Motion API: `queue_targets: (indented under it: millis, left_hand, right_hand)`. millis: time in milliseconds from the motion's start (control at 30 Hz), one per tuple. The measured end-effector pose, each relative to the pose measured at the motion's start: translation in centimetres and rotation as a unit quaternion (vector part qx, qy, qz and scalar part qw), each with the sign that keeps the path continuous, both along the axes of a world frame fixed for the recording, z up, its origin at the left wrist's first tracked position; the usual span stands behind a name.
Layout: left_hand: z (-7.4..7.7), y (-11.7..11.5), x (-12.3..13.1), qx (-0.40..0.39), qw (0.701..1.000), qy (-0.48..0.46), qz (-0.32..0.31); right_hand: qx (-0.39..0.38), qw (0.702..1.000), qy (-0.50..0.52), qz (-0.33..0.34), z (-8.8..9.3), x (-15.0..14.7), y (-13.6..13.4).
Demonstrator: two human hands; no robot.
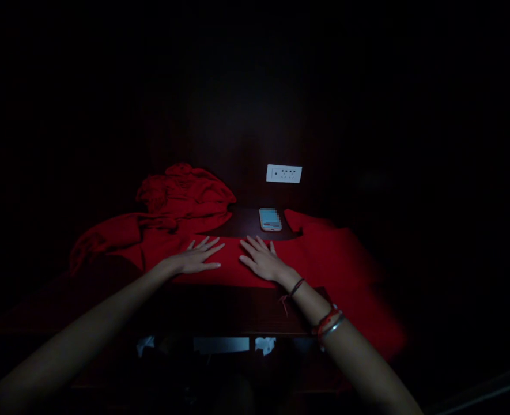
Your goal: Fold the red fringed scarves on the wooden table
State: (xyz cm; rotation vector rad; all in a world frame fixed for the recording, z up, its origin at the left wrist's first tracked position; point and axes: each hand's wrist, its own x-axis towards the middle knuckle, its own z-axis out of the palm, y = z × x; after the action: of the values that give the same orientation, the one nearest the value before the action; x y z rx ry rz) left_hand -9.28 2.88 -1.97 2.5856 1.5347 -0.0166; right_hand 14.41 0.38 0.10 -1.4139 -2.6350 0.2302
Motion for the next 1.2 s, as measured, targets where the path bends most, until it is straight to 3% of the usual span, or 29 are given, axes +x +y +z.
queue_targets:
  millis: [133,233,367,467,533,700,800,867,1000,1200]
  left_hand:
    - [0.3,-0.3,0.1,-0.011,1.0,0.01,0.009]
    - [0.6,-0.6,0.0,-0.014,0.999,0.018,0.024]
    - [0.5,-0.3,-0.2,-0.022,0.999,0.026,0.034]
    - [0.2,0.1,-0.3,-0.026,0.999,0.022,0.03]
    - [0.1,0.3,-0.3,-0.022,0.999,0.016,0.025]
    - [-0.2,0.2,-0.2,0.013,1.0,0.005,0.018]
    - [-0.4,0.4,-0.3,0.02,0.998,0.012,0.061]
    - [-0.5,0.6,-0.3,0.018,0.997,0.02,0.076]
    - [-0.5,0.8,-0.4,0.009,0.997,0.027,0.076]
    - [-0.9,1.3,-0.6,0.002,0.997,0.026,0.075]
  right_hand:
    - [-0.016,0.999,-0.015,-0.034,-0.7,-4.0,1.3]
    - [-0.045,0.997,-0.045,-0.043,-1.9,-4.7,1.9]
    - [-0.057,0.991,-0.065,-0.098,-2.7,-0.8,2.4]
    - [-0.062,0.984,-0.074,-0.151,-2.4,2.5,2.7]
    - [-0.055,0.981,-0.071,-0.171,-1.7,3.1,2.8]
    - [0.011,0.993,-0.009,-0.114,-0.8,-1.4,2.6]
    - [-0.024,0.998,-0.016,-0.06,-1.3,-4.0,2.6]
    - [-0.047,0.997,-0.036,-0.058,-1.7,-4.0,2.9]
    - [-0.059,0.987,-0.087,-0.12,-1.9,0.5,3.6]
    - [0.057,0.955,-0.195,-0.218,-1.3,9.9,3.1]
